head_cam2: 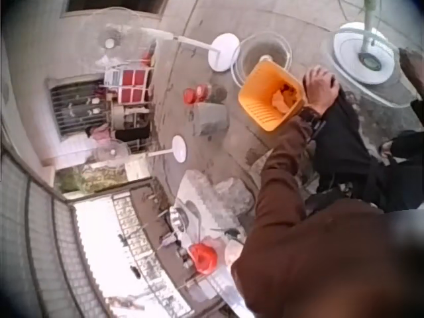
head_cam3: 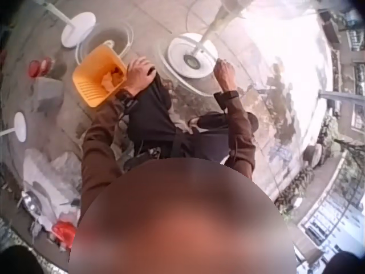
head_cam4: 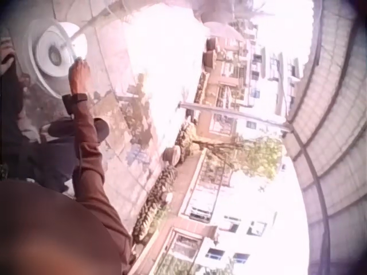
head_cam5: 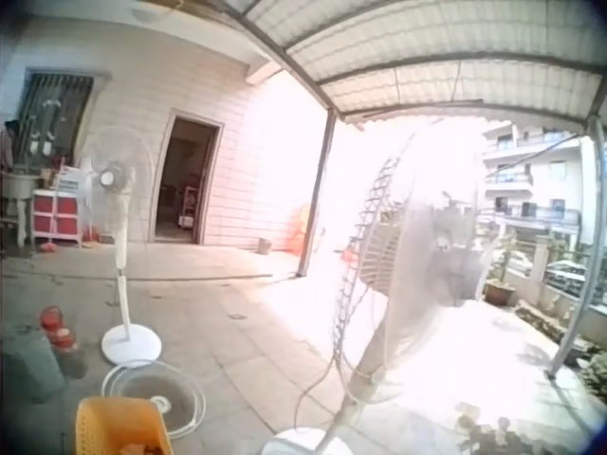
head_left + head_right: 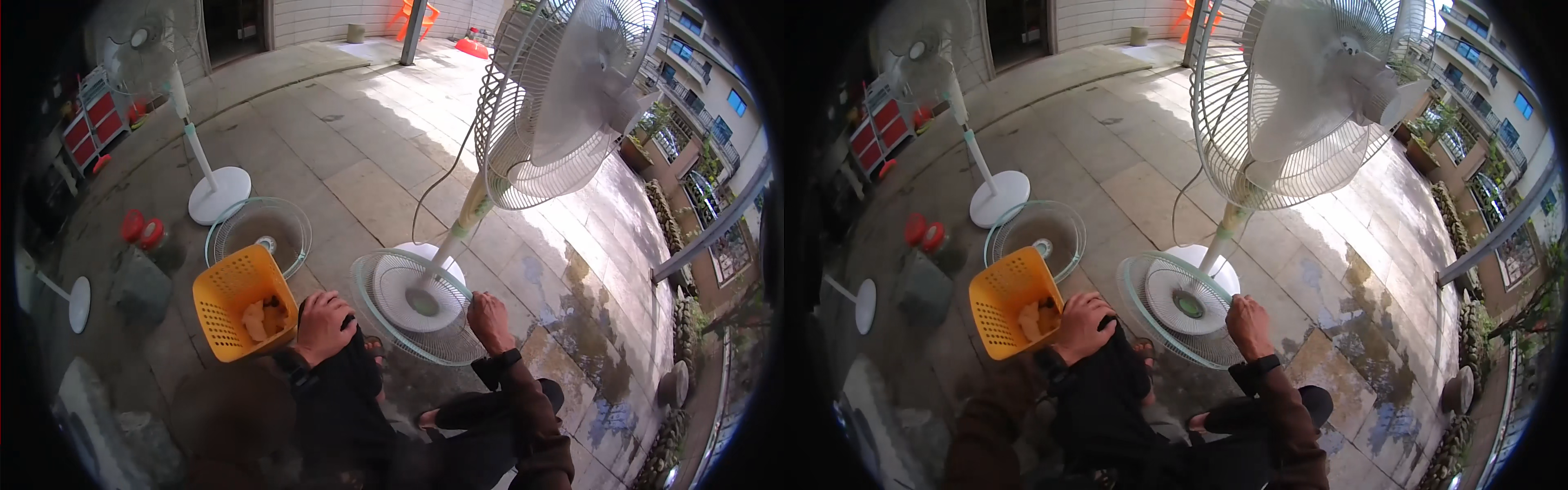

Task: Assembling the protective front and back grilles onto a floor fan.

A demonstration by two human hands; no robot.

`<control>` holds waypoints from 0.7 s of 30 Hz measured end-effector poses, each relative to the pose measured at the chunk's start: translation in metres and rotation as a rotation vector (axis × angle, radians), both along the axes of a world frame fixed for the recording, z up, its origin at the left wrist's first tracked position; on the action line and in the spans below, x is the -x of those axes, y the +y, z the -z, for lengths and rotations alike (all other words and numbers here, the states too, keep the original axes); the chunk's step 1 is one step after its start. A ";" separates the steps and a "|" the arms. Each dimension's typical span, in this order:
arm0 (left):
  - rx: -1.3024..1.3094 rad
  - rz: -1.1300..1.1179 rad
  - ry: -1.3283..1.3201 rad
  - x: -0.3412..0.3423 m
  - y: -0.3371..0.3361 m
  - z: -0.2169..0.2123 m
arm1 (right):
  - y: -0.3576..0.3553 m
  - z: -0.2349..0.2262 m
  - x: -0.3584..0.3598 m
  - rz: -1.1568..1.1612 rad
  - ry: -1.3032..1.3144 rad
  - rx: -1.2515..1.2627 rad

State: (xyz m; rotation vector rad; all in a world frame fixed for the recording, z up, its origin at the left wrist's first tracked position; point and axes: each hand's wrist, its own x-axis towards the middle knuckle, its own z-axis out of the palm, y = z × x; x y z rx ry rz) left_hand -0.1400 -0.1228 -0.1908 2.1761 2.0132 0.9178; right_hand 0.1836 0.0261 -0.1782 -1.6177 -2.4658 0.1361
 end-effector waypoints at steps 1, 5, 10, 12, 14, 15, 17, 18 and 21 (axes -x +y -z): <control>-0.004 -0.012 -0.007 0.000 0.002 0.001 | 0.006 0.003 0.006 -0.002 0.003 0.001; -0.019 -0.035 0.016 0.001 0.002 0.002 | 0.019 0.016 0.029 0.030 0.044 0.008; -0.008 -0.046 0.000 -0.001 0.003 0.002 | 0.033 0.030 0.042 0.045 0.124 -0.015; 0.014 -0.053 -0.010 0.001 0.002 0.002 | 0.035 0.035 0.047 0.056 0.162 -0.030; -0.004 -0.074 -0.005 0.002 0.003 0.005 | 0.038 0.039 0.052 0.053 0.171 -0.024; 0.000 -0.073 -0.005 0.003 0.003 0.005 | 0.039 0.040 0.054 0.048 0.177 -0.022; -0.008 -0.089 -0.023 0.004 0.003 0.005 | 0.041 0.044 0.059 0.065 0.210 -0.025; -0.005 -0.088 -0.024 0.004 0.003 0.004 | 0.042 0.045 0.060 0.081 0.244 -0.032; 0.001 -0.113 -0.024 0.004 0.003 0.004 | 0.045 0.052 0.060 0.089 0.238 -0.021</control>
